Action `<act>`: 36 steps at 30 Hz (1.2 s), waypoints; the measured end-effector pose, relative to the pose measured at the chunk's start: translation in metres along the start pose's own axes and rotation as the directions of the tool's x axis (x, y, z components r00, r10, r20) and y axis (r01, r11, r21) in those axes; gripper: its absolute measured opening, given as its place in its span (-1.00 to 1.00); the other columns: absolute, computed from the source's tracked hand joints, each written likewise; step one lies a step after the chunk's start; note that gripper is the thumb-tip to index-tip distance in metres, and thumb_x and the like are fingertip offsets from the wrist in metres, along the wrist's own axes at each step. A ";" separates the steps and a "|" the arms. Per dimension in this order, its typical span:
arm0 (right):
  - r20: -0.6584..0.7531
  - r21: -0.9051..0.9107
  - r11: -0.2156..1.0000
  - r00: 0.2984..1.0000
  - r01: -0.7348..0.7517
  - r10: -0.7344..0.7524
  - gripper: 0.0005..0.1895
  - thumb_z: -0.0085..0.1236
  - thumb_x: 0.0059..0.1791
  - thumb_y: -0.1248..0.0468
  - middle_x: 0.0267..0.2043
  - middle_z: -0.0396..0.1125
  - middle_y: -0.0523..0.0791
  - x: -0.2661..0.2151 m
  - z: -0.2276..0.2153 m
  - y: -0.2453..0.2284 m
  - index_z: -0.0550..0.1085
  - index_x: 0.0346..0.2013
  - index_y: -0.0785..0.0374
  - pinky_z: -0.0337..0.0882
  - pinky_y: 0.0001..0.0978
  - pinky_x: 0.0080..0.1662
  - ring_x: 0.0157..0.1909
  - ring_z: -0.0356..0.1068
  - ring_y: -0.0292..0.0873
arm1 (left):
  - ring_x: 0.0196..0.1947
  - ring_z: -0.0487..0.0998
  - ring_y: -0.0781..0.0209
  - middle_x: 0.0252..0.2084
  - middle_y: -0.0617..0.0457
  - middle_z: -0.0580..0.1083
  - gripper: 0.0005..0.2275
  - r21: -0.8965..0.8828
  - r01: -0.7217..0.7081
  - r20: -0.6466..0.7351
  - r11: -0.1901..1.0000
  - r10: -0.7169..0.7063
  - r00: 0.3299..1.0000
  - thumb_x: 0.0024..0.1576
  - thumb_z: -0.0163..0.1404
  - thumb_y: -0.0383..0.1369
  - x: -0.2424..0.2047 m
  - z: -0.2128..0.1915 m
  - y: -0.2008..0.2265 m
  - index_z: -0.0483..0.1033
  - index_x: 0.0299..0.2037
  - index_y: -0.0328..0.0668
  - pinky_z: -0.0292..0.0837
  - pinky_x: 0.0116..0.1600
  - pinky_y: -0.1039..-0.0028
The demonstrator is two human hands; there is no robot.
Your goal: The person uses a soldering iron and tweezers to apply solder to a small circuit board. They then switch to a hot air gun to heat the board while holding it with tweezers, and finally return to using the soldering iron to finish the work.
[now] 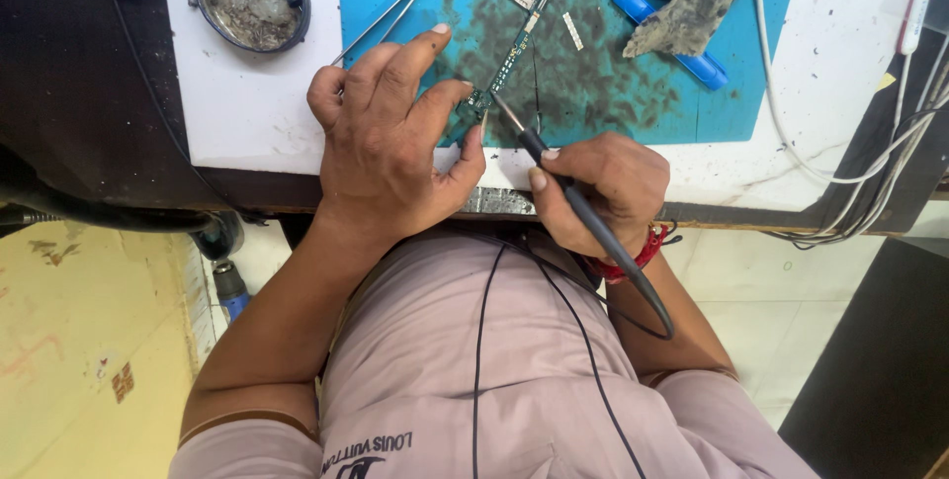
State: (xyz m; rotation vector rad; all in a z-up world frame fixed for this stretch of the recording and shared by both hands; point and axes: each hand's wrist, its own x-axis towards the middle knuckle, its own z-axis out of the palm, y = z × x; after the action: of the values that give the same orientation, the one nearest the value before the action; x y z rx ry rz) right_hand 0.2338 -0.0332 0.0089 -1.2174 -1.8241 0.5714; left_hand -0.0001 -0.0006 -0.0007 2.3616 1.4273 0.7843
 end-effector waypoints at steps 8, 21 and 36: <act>-0.042 -0.031 0.993 0.993 -0.110 0.108 -0.80 0.38 -0.07 0.46 -0.36 0.45 -0.02 0.000 0.002 -0.003 0.52 -0.21 0.36 0.33 -0.46 -0.40 -0.46 0.41 -0.18 | 0.31 0.29 0.10 0.38 0.01 0.33 -0.75 0.001 -0.004 -0.001 1.000 0.004 1.000 0.13 0.23 -0.24 0.000 0.000 0.000 0.61 -0.06 -0.15 -0.02 0.32 0.16; -0.072 -0.047 0.991 0.990 -0.124 0.121 -0.81 0.38 -0.05 0.46 -0.38 0.44 -0.03 -0.002 0.004 -0.001 0.52 -0.21 0.37 0.28 -0.48 -0.42 -0.47 0.37 -0.21 | 0.31 0.29 0.09 0.38 0.00 0.33 -0.75 0.000 -0.005 -0.003 1.000 0.005 1.000 0.13 0.23 -0.24 0.000 0.000 0.000 0.61 -0.07 -0.16 -0.02 0.33 0.17; -0.018 0.018 0.999 0.999 -0.026 0.027 -0.83 0.32 -0.13 0.44 -0.40 0.43 -0.02 -0.002 -0.001 0.001 0.51 -0.29 0.33 0.31 -0.43 -0.42 -0.48 0.37 -0.15 | 0.30 0.30 0.10 0.37 0.00 0.33 -0.74 -0.010 -0.002 -0.003 1.000 0.002 1.000 0.12 0.22 -0.23 0.001 -0.001 0.001 0.61 -0.07 -0.16 -0.02 0.32 0.16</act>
State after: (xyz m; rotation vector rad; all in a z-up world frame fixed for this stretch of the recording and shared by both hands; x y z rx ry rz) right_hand 0.2352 -0.0350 0.0079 -1.2325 -1.7867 0.5887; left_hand 0.0003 0.0001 0.0004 2.3557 1.4195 0.7932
